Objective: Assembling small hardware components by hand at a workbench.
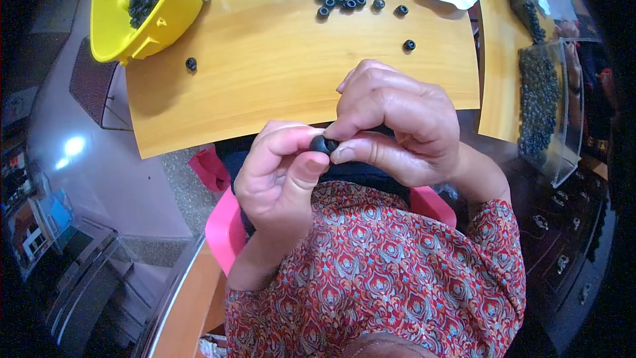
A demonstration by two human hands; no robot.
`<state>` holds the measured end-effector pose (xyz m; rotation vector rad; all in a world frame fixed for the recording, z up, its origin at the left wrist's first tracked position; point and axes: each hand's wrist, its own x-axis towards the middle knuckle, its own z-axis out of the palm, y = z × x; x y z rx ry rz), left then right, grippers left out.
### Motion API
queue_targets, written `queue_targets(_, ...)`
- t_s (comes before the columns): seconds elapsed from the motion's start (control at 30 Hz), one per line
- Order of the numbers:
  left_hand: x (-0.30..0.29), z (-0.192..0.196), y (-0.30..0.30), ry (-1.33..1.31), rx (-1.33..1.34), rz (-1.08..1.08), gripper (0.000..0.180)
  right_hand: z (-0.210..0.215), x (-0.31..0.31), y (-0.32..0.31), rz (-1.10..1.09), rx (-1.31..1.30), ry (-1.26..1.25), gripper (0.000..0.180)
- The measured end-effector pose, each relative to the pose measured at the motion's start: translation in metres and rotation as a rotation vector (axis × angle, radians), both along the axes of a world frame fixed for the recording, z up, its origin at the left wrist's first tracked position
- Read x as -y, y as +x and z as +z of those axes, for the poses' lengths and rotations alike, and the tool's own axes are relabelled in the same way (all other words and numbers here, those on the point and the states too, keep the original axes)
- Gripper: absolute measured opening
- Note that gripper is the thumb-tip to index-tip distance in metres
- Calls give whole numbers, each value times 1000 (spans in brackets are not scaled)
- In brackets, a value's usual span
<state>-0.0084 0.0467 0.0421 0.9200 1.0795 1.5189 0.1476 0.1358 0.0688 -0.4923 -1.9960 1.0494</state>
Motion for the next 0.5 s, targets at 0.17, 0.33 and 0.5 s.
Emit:
queue_targets(0.17, -1, 5, 3, -78, 109, -47, 30, -1, 0, -1, -42, 26, 2, 21)
queue_targets(0.33, -2, 8, 0, -62, 296, -133, 23, -3, -2, 2, -6, 3, -26, 26)
queue_targets(0.5, 2, 4, 0, -174, 278, -150, 25, -6, -1, 2, 3, 11, -20, 25)
